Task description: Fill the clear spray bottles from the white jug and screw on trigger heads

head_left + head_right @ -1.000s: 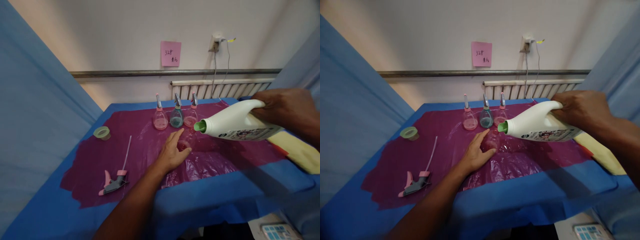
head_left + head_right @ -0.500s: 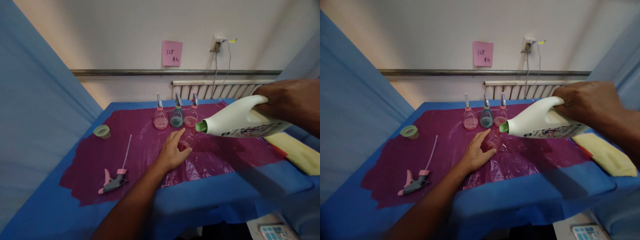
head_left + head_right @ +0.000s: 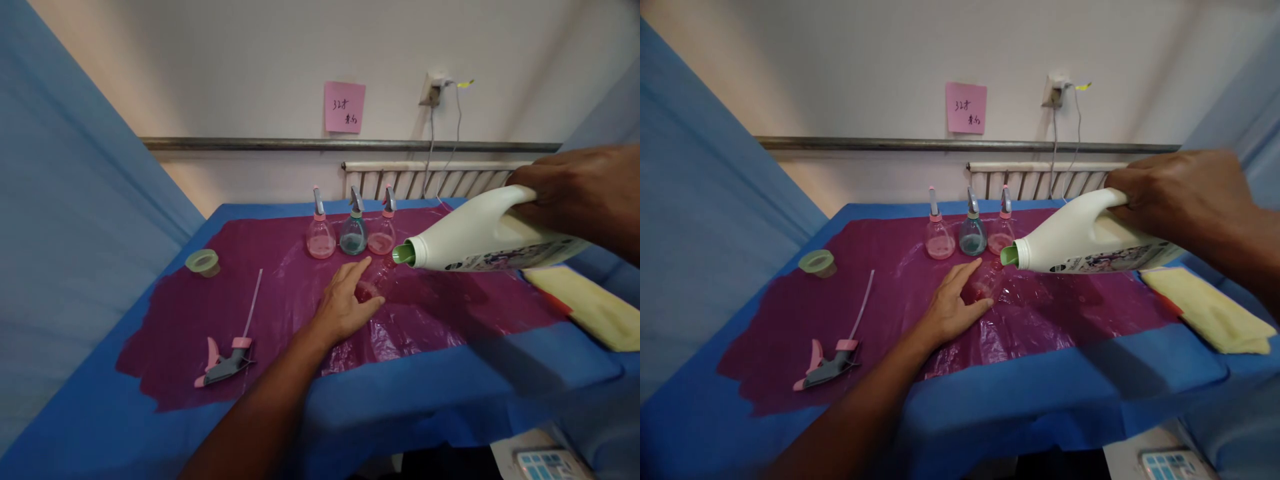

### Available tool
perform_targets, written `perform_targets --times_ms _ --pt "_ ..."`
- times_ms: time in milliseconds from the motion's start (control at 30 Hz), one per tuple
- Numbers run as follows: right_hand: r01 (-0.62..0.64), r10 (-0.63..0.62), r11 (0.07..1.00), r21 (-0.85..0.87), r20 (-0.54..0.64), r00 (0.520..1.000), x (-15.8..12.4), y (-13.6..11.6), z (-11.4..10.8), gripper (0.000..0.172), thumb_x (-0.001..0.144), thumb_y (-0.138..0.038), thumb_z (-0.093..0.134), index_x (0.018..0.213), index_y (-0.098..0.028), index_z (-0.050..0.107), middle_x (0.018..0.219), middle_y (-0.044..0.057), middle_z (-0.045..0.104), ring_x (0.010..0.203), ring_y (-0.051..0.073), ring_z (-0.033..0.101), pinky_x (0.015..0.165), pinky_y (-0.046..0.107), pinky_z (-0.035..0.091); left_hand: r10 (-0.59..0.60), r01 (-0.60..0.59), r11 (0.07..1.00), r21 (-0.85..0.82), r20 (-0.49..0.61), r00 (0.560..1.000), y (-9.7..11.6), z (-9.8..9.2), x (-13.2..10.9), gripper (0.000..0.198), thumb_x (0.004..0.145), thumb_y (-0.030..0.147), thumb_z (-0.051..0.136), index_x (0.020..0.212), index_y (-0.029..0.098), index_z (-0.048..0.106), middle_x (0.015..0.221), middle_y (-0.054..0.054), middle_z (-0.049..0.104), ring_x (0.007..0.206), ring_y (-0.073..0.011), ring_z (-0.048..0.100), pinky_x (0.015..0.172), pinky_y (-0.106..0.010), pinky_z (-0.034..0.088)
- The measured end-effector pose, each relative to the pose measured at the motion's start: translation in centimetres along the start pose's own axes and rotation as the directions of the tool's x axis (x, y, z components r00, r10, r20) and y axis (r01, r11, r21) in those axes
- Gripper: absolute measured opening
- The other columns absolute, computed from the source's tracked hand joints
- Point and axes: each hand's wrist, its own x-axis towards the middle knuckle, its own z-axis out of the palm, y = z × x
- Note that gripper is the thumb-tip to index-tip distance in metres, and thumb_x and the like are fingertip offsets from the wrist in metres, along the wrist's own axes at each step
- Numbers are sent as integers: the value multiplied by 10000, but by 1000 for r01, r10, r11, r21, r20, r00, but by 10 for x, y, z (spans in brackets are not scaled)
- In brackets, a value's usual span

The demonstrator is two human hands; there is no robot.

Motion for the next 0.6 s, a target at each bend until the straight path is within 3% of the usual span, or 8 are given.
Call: perform_targets --times_ms 233,400,600 --pt "43 -44 999 4 12 999 1 2 -4 392 1002 -620 453 860 -291 611 814 87 658 749 259 538 679 388 163 -16 16 1000 -1 11 1000 2 -1 1 893 929 351 940 1755 334 604 1668 -94 681 1590 -360 660 1395 -575 514" --pt "48 -48 999 -20 10 999 4 0 -5 504 1048 -686 380 856 -283 615 790 79 632 694 230 480 681 390 163 -5 5 1000 -1 5 1000 2 -1 0 890 931 343 940 1755 337 606 1670 -95 683 1586 -355 664 1396 -571 514" --pt "74 -73 995 -61 20 997 5 -4 -14 501 1076 -638 343 828 -279 589 816 98 667 715 252 526 665 381 181 11 -11 1000 -6 5 1000 0 -1 0 892 934 345 948 1755 339 603 1665 -97 681 1590 -359 662 1397 -580 516"
